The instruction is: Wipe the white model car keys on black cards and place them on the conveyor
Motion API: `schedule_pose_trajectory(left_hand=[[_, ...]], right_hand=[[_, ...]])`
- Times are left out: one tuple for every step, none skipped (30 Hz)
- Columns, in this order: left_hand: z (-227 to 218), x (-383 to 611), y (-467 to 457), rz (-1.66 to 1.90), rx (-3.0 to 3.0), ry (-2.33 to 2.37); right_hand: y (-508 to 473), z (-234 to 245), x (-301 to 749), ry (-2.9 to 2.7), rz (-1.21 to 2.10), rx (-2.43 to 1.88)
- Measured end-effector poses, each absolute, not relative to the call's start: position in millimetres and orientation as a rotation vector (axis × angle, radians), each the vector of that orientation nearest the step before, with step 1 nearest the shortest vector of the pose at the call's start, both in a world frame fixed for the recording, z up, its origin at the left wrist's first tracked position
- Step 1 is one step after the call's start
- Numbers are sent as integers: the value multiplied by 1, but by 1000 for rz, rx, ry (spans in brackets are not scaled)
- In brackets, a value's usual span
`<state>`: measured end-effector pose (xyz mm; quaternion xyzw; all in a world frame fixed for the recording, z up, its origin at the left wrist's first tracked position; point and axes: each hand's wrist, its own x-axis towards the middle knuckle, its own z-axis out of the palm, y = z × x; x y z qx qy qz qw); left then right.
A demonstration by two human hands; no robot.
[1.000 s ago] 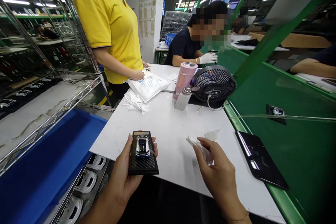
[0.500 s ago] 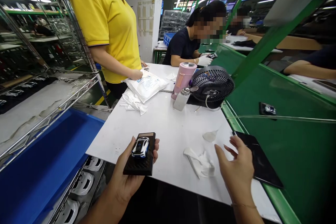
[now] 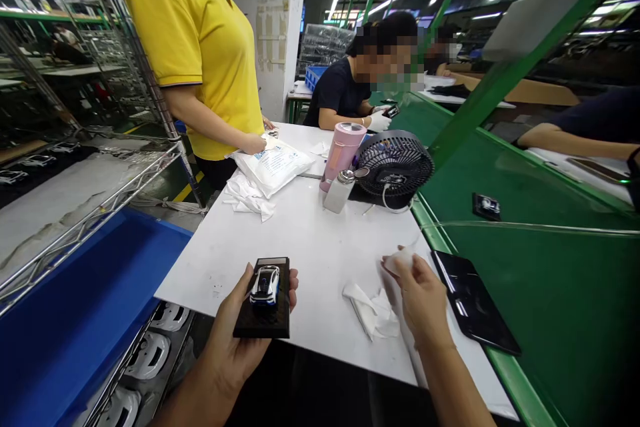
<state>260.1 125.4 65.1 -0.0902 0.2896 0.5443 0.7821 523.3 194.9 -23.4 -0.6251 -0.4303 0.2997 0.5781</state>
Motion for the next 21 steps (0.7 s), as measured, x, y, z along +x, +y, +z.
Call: schedule_pose_trajectory(left_hand=[[65,261,126,1187,-188,638],[64,261,126,1196,-182,653],[64,263,126,1202,-177,669],[64,264,126,1206,-171,683],[64,266,126,1207,-160,697],[64,269,126,1207,-144,715],[65,271,126,1207,-126,735],[67,274,125,1204,-104,755],[68,276,123,1197,-83,774],[70,278,122,1184,-64,790],[72,280,121,1172,-49,803],[73,281,120,1162,-39,810],[74,283,118,1155,-28,813],[74,283,118,1146,-19,814],[74,284,117,1141,-14,811],[74,284,116,1136,-10,806],[74,285,116,1129,-5,802],[74,285,115,1122,-2,802],[74,286,114,1120,-3,808],[74,286,114,1122,-7,818],[74,286,113,1121,-11,829]], right_hand=[[183,-15,515,-978,740,-1418],[169,-6,506,-959,783,-1381],[152,5,496,-950,826,-1358],[136,15,487,-948,884,-1337],[120,26,478,-917,962,-1304],[106,36,470,-888,999,-1258],[95,45,463,-849,1009,-1211],[87,53,457,-837,1014,-1148],[82,59,452,-840,1009,-1087],[79,65,447,-859,1005,-1025],[78,69,443,-884,997,-970],[78,72,439,-905,982,-930],[78,74,435,-919,953,-904],[79,75,431,-930,910,-890],[79,75,427,-942,859,-886],[79,74,424,-958,807,-888],[78,73,422,-979,764,-893],[77,71,421,-1008,733,-898],[77,69,420,-1035,717,-905],[77,68,420,-1057,712,-910],[77,66,421,-1076,709,-913]])
